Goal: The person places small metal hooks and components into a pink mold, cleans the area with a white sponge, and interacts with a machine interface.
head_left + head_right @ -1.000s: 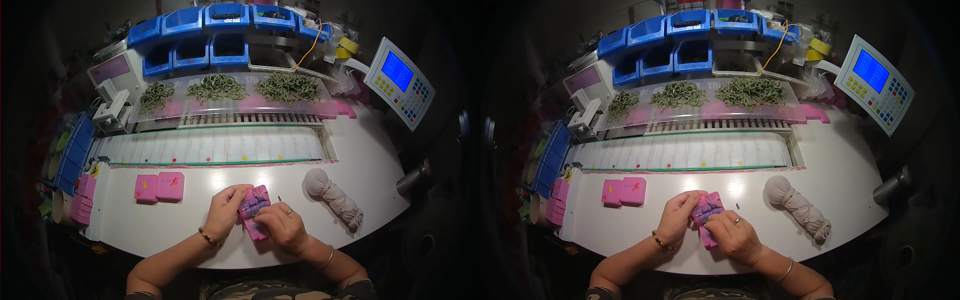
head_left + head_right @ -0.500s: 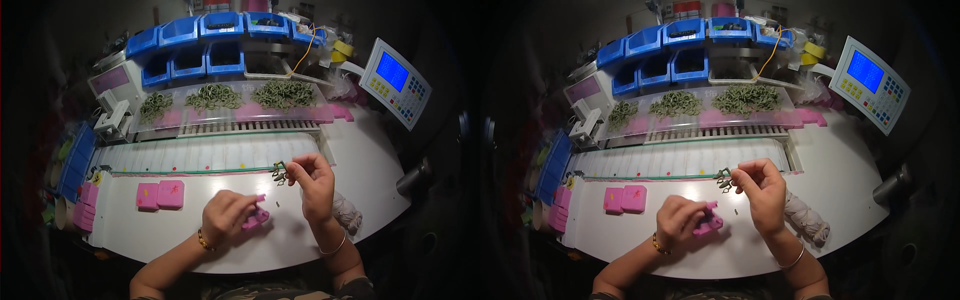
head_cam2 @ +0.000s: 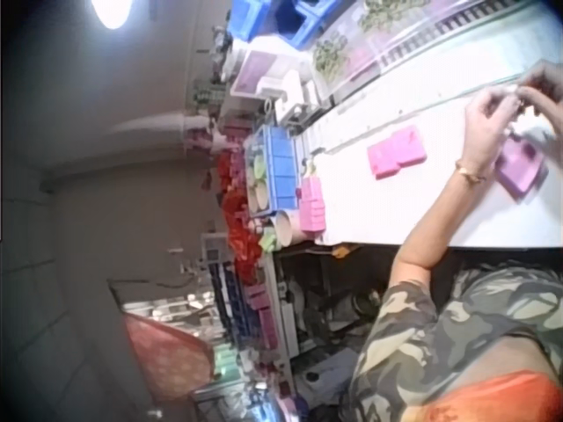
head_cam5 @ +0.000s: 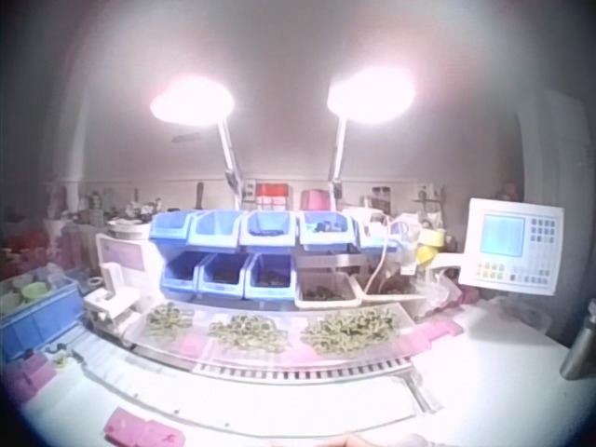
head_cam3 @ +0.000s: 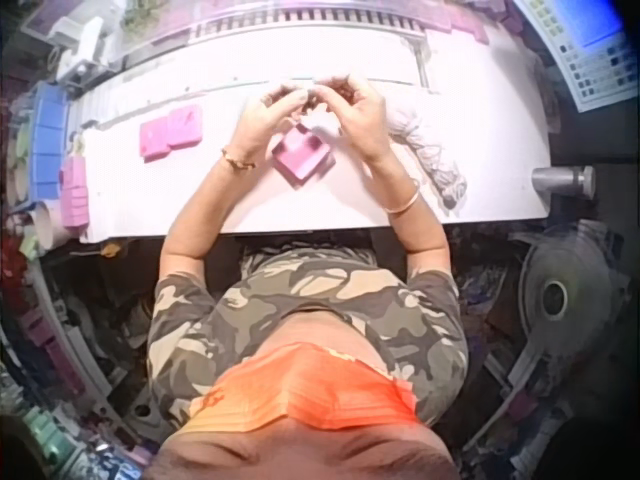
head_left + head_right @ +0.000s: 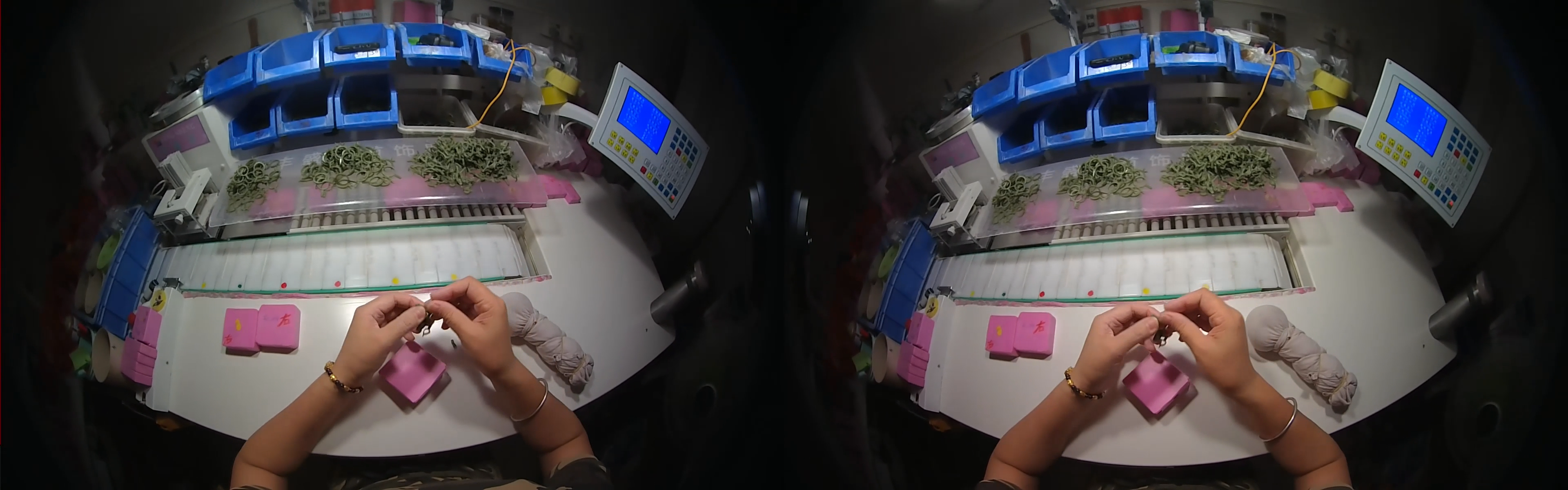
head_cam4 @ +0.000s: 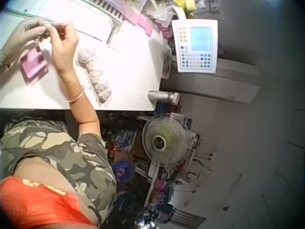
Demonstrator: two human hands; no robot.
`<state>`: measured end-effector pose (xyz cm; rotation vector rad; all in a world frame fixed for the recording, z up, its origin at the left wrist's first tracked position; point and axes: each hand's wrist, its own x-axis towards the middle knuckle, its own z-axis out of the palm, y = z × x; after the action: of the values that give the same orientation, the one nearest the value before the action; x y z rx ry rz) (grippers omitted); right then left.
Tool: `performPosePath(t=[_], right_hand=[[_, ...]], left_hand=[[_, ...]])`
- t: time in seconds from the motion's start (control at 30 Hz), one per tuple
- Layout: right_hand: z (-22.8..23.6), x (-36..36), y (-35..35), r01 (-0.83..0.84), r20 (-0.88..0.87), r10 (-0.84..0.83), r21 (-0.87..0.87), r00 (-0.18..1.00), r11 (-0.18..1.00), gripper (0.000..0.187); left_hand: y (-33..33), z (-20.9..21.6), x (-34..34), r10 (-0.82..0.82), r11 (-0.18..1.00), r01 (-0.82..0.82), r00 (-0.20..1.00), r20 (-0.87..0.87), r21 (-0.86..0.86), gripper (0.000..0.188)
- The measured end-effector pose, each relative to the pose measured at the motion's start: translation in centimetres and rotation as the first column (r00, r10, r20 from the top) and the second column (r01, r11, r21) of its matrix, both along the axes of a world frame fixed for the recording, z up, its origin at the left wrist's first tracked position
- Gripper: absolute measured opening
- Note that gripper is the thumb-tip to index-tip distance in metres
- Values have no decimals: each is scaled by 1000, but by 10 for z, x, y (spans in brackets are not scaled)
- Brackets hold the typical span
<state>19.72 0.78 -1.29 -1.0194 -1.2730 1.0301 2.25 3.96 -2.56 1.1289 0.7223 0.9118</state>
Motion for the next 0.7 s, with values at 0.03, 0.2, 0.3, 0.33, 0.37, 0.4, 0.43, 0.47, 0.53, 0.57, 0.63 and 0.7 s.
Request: performPosePath(t=[0.03,0.2,0.3,0.33,0.37,0.4,0.43,0.47,0.53,0.57,0.63,0.7], right_hand=[[0,-1,-2,-10,33,9,28,999,1000,9],[6,3,-2,23,266,-66,160,962,987,11],[8,2,1,-17,384,-104,299,918,954,16],[6,2,4,-40,465,-182,427,866,903,19],[5,2,5,-77,528,-269,544,806,835,21],[5,-1,2,-73,548,-294,550,783,832,22],[4,-1,3,-75,549,-292,549,783,832,22],[1,0,3,-94,583,-341,588,737,804,20],[0,2,4,-116,613,-390,623,687,774,19],[2,3,3,-136,641,-410,627,649,767,18],[4,3,1,-157,667,-428,632,610,759,16],[5,3,-1,-205,708,-412,610,573,765,14]], left_hand=[[0,-1,0,1,1000,-1,1000,-2,-4,19],[-3,2,-3,-24,997,24,1000,-2,-67,10],[-1,-3,-10,-11,998,12,1000,10,-67,11],[-1,-5,-12,-15,997,18,999,33,-70,13],[-1,-3,-12,-13,997,15,999,34,-69,13],[-2,-1,-12,-19,998,21,1000,25,-57,13],[-3,0,-13,-25,999,26,1000,15,-45,13],[-4,0,-14,-23,999,24,1000,16,-46,13],[-3,-1,-14,-60,997,59,998,-32,-41,13],[-3,-1,-14,-60,997,59,998,-31,-42,13],[-4,2,-14,-40,998,45,992,-120,37,8],[-6,-1,-13,61,948,22,967,-247,317,9]])
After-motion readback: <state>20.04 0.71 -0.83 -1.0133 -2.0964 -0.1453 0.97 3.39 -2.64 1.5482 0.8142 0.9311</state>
